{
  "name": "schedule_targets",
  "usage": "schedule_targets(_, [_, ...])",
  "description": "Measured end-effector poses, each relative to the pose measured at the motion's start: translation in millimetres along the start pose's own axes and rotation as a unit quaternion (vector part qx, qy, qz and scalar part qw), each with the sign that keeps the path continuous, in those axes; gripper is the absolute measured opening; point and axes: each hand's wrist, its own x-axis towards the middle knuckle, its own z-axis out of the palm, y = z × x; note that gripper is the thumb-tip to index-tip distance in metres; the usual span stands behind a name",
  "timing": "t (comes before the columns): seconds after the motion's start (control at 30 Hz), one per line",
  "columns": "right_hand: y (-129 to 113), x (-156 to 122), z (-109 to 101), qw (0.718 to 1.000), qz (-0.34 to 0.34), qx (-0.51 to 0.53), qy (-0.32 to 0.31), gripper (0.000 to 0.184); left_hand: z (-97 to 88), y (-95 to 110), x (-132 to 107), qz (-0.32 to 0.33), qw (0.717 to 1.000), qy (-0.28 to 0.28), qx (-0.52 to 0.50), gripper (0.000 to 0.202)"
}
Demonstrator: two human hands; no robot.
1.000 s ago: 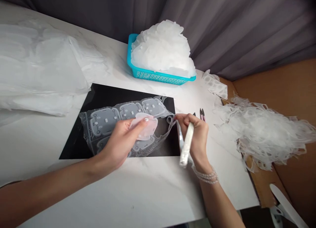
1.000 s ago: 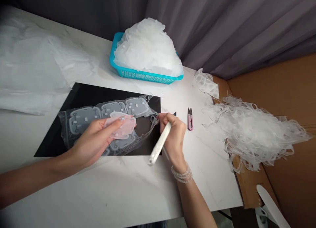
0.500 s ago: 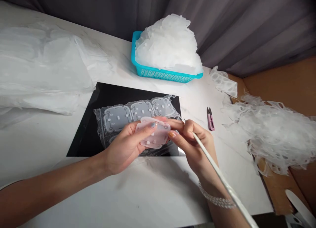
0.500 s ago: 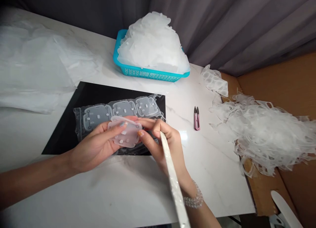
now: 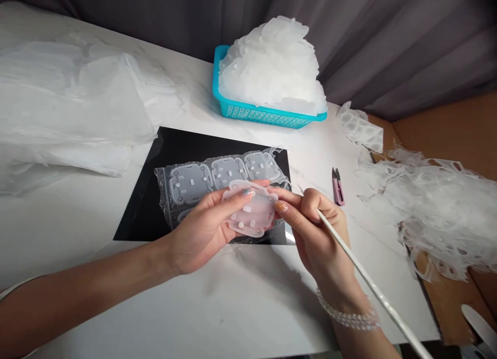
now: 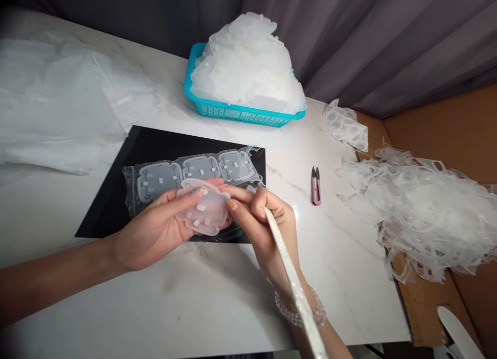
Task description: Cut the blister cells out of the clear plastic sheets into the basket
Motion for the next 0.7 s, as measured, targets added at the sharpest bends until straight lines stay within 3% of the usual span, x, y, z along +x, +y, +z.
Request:
schedule_targets(0.1, [-2,-1,-4,0.972,-0.173,-0.156,0.004,0.042,1.4,3,0,-0.009,1.000,0.009,-0.019,0.033])
schedule_targets(0.2, [2,-1,-6,0.894,-0.333,-0.274,-0.123,0.038,4.8,8,-1,-0.032,0.998,0.033,-0.041,0.039])
schedule_targets(0.27, [8,-3,-5,0.855,-0.369,-0.309,-0.192,0.031,7.1,11,-1,-0.044,0.997,0.044,-0.047,0.042])
schedule_targets(0.33, [13,-6,-3,0.858,-0.373,-0.300,-0.185,0.029,8.7,16,-1,-0.043,0.997,0.061,-0.032,0.043])
schedule_targets(0.4, [16,-8,0,0.902,-0.322,-0.260,-0.120,0.032,9.2,20,-1,-0.034,0.996,0.082,-0.006,0.042])
schedule_targets(0.47, [14,-9,2,0.957,-0.216,-0.189,-0.032,0.040,8.9,23,-1,-0.021,0.997,0.071,0.019,0.042])
schedule_targets(0.53, [11,-6,1,0.993,-0.094,-0.073,0.023,0.048,8.8,24,-3,-0.013,0.997,0.039,0.061,0.044])
schedule_targets(0.6, [7,-1,0,0.998,-0.006,0.055,0.042,0.052,9.7,23,-5,-0.009,0.992,0.016,0.128,0.047])
schedule_targets(0.7, [5,5,-2,0.984,0.057,0.166,0.034,0.056,12.4,21,-7,-0.013,0.981,0.012,0.195,0.044])
